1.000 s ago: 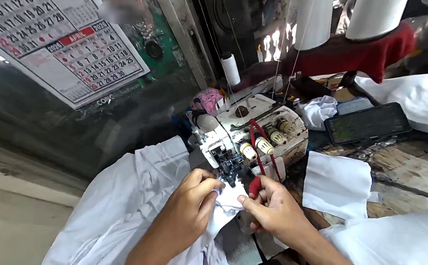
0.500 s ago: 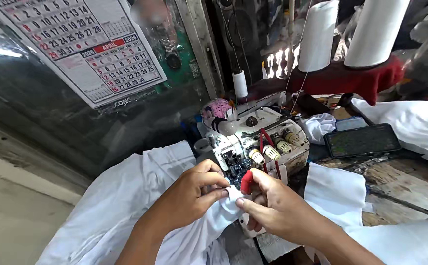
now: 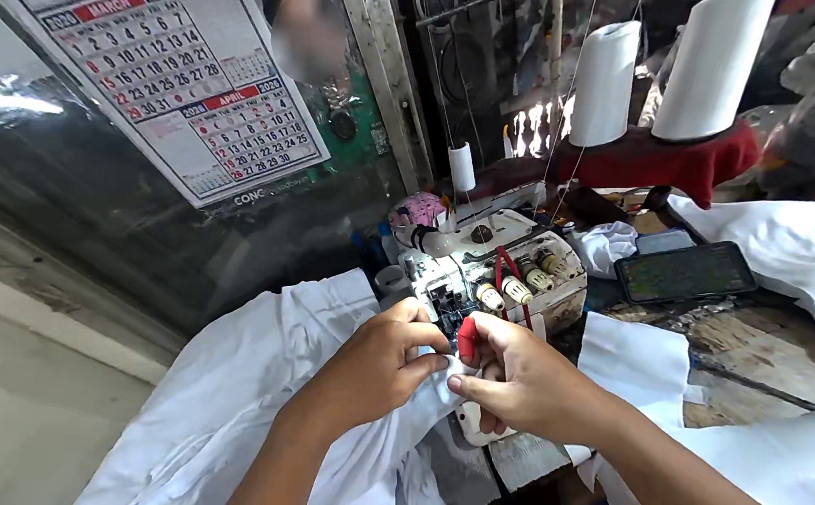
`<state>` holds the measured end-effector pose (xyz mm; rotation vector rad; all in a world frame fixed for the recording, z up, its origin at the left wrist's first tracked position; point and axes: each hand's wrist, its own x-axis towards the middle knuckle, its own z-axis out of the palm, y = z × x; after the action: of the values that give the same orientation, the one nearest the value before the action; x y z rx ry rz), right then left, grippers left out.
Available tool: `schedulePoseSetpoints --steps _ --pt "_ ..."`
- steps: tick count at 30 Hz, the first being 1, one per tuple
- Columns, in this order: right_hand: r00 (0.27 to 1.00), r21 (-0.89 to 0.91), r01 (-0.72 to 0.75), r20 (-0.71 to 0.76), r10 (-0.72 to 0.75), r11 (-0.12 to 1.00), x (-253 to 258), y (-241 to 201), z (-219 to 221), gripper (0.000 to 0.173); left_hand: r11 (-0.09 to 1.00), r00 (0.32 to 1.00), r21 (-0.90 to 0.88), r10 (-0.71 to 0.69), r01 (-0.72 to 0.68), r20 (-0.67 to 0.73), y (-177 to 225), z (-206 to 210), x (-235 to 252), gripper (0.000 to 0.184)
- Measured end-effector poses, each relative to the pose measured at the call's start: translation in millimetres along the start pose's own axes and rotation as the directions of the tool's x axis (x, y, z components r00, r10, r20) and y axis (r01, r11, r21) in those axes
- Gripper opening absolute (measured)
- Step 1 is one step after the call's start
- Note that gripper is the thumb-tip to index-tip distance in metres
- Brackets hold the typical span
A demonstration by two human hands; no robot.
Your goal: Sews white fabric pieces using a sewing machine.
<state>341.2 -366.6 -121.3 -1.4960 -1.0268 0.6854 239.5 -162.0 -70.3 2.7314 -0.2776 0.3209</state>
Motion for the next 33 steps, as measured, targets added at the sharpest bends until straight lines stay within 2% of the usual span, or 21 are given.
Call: schedulePoseSetpoints --steps 3,6,7,9,11,12,14,18,20,21,23,25,26,27,29,31,33 --pt "0.997 -0.008 0.062 -0.037 -0.062 0.998 -5.0 9.2 -1.3 0.022 1.0 1.0 0.014 0.012 -0.012 -0.006 -1.1 -1.4 2.6 0.007" --pt "0.992 0.016 0.109 -0.061 -0.108 0.994 -4.7 24.4 -2.3 0.024 0.994 0.996 0.071 -0.074 0.077 -0.053 -9.6 -11.1 -4.1 0.011" --pt "0.986 0.032 0.155 -0.064 -0.152 0.987 -5.6 26.6 -2.6 0.024 0.991 0.988 0.048 -0.117 0.122 -0.104 -12.9 -15.4 -7.9 0.009" --pt "0.977 0.047 0.198 -0.096 -0.193 0.979 -5.6 31.1 -1.0 0.024 0.974 0.948 -0.113 -0.218 0.196 -0.232 -16.9 -7.8 -15.9 0.007" --pt "0.971 0.087 0.202 -0.15 -0.188 0.975 -5.1 30.8 3.2 0.023 0.947 0.939 -0.256 -0.255 0.194 -0.231 -20.6 18.1 -19.7 0.01" --pt "0.964 0.112 0.226 -0.17 -0.206 0.968 -4.2 26.7 4.5 0.024 0.949 0.953 -0.248 -0.241 0.193 -0.183 -26.1 29.7 -19.6 0.013" --pt "0.958 0.135 0.258 -0.166 -0.235 0.957 -2.2 17.9 3.0 0.026 0.978 0.976 -0.104 -0.191 0.18 -0.101 -34.3 38.1 -16.3 0.014" --pt "0.984 0.114 0.141 -0.128 -0.126 0.983 -5.3 9.7 -2.9 0.02 0.944 0.987 0.323 -0.106 0.06 0.124 -27.5 9.6 -3.3 0.012" --pt "0.987 0.152 0.09 -0.143 -0.068 0.984 -14.7 -0.6 -5.4 0.02 0.931 0.981 0.365 -0.082 0.013 0.173 -23.4 -6.8 -1.4 0.008" --pt "0.989 0.19 0.097 -0.125 -0.074 0.977 -17.0 0.7 -7.9 0.022 0.953 0.987 0.304 -0.042 -0.007 0.154 -23.0 -12.4 -4.7 0.008" --pt "0.986 0.305 0.166 -0.057 -0.156 0.938 -16.7 12.3 -10.6 0.028 1.0 0.996 0.011 0.027 -0.028 0.082 -20.3 -15.3 -12.4 0.008" --pt "0.978 0.38 0.188 0.009 -0.207 0.905 -15.0 18.2 -6.9 0.034 0.957 0.991 -0.291 0.03 0.009 0.13 -15.0 -12.1 -18.1 0.007" --pt "0.976 0.384 0.188 0.032 -0.216 0.904 -14.0 17.3 -5.1 0.036 0.933 0.981 -0.357 0.019 0.053 0.195 -12.6 -10.9 -18.8 0.009" --pt "0.977 0.358 0.18 0.045 -0.209 0.916 -12.7 14.3 -3.5 0.038 0.933 0.965 -0.351 0.015 0.08 0.262 -9.4 -11.6 -17.8 0.013" --pt "0.991 0.228 0.125 0.024 -0.134 0.966 -6.6 6.0 -1.6 0.047 0.98 0.944 -0.196 0.035 0.032 0.327 3.2 -20.1 -13.3 0.016" --pt "1.0 0.112 -0.013 -0.011 0.014 0.994 8.0 1.9 3.0 0.07 0.994 0.964 -0.022 0.107 -0.105 0.243 23.3 -24.5 -4.3 0.016" --pt "0.982 0.238 -0.125 0.171 0.085 0.963 22.6 5.9 5.5 0.079 0.982 0.988 0.107 0.15 -0.154 0.041 40.2 -18.2 1.0 0.017"
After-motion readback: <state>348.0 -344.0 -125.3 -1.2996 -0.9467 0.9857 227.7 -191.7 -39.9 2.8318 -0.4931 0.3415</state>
